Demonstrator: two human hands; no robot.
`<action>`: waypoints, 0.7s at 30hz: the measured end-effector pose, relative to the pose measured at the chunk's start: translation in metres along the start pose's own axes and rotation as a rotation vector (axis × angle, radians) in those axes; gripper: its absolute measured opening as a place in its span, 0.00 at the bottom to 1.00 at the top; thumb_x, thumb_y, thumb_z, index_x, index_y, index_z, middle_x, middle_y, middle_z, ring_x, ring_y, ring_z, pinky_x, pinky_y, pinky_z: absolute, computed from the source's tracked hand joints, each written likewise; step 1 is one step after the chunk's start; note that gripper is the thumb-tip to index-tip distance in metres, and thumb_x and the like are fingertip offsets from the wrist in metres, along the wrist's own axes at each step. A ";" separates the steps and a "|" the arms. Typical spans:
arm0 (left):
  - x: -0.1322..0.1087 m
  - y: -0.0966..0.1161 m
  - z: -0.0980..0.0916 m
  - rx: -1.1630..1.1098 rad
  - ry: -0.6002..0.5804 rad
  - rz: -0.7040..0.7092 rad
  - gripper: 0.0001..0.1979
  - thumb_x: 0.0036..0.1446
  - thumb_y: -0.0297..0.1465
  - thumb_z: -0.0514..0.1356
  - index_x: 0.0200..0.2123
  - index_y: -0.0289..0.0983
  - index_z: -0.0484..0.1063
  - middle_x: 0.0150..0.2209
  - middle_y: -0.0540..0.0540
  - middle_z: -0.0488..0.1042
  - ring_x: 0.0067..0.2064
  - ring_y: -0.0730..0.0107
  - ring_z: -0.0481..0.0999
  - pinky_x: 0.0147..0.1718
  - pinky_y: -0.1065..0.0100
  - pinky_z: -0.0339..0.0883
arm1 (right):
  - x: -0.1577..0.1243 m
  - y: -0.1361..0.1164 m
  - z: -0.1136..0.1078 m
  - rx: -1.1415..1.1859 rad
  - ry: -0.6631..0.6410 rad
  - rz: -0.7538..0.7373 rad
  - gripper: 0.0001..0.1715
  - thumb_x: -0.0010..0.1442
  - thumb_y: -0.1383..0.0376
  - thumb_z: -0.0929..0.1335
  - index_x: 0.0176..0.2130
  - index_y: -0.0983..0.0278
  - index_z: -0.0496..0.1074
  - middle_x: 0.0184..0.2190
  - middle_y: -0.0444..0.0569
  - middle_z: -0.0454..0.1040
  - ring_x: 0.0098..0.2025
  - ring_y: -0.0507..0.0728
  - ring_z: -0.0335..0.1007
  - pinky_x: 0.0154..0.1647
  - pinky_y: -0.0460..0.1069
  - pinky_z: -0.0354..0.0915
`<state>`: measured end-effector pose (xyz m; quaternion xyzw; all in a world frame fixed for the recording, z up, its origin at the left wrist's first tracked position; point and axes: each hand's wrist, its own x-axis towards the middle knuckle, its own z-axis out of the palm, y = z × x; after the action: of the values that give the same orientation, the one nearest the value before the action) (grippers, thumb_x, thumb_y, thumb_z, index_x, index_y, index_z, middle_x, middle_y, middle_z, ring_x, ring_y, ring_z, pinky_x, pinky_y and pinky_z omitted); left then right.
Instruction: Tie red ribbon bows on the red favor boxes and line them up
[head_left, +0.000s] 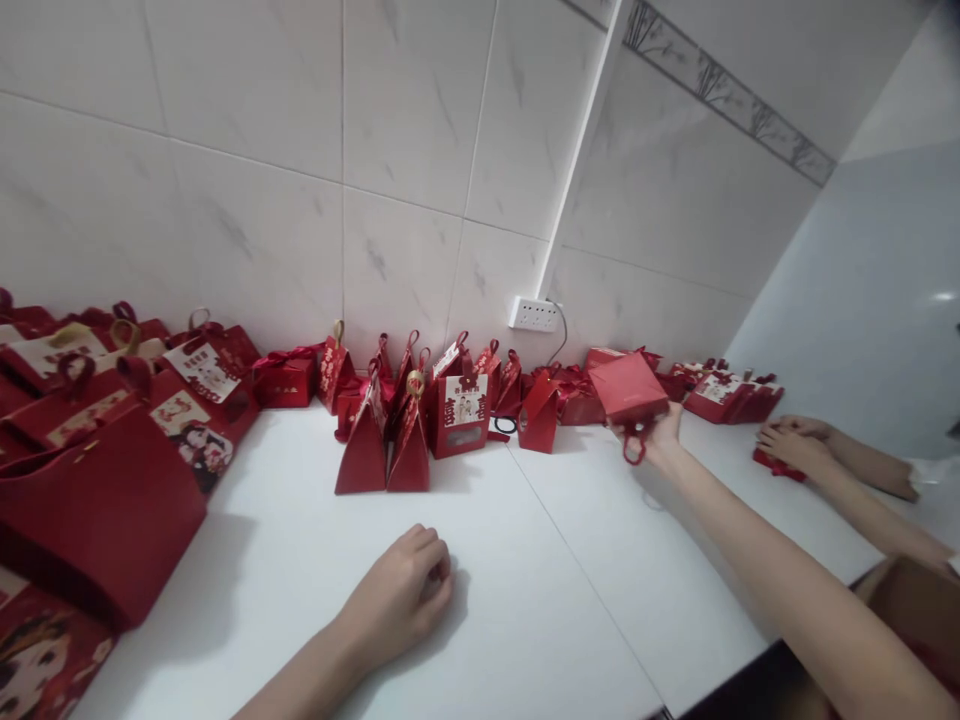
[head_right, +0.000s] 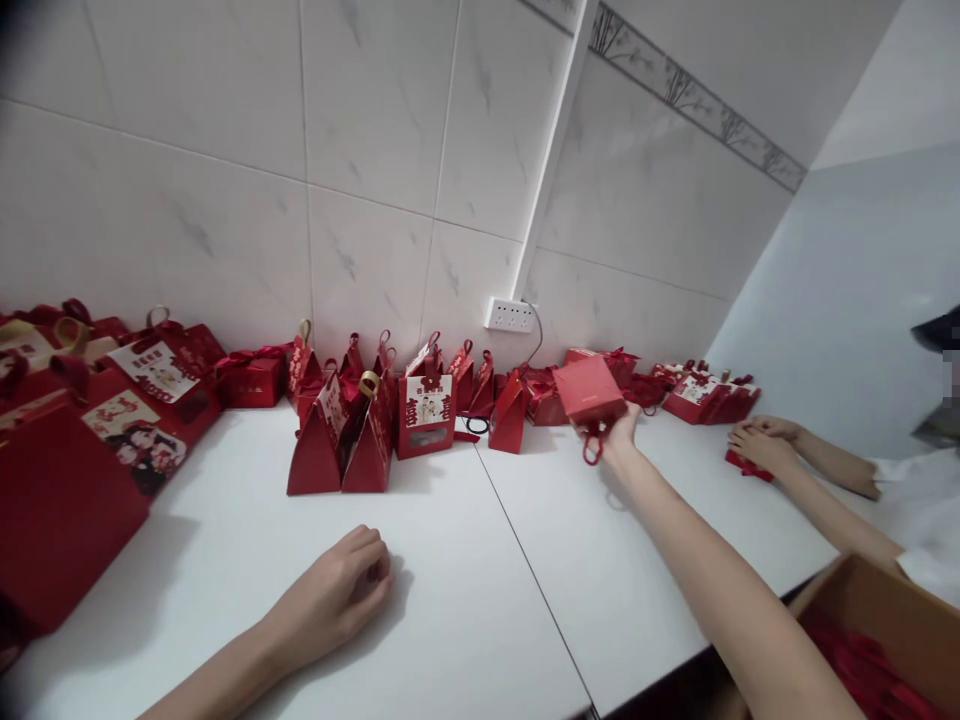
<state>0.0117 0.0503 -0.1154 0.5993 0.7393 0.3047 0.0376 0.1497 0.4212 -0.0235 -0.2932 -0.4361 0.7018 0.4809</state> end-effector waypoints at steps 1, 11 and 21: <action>-0.001 0.001 0.000 -0.001 0.020 0.022 0.06 0.55 0.26 0.49 0.26 0.37 0.62 0.29 0.45 0.68 0.34 0.66 0.66 0.31 0.66 0.61 | -0.013 -0.001 0.010 -0.009 -0.049 0.023 0.19 0.55 0.48 0.54 0.29 0.59 0.59 0.20 0.44 0.63 0.23 0.56 0.64 0.18 0.47 0.59; -0.011 0.003 -0.009 -0.219 0.263 0.165 0.09 0.57 0.37 0.49 0.30 0.37 0.62 0.31 0.45 0.66 0.34 0.66 0.65 0.34 0.64 0.62 | -0.154 0.044 0.111 -0.105 -0.655 0.420 0.23 0.52 0.44 0.60 0.29 0.60 0.65 0.23 0.47 0.70 0.25 0.57 0.67 0.23 0.50 0.65; -0.021 0.009 -0.013 -0.090 0.286 0.494 0.09 0.49 0.38 0.50 0.22 0.41 0.55 0.21 0.47 0.63 0.26 0.66 0.60 0.28 0.63 0.59 | -0.211 0.090 0.173 0.102 -0.772 0.453 0.23 0.55 0.46 0.60 0.33 0.62 0.67 0.26 0.47 0.71 0.29 0.57 0.68 0.32 0.53 0.70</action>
<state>0.0202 0.0265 -0.1067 0.7101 0.5543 0.4186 -0.1158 0.0451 0.1535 -0.0277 -0.0739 -0.4733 0.8680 0.1309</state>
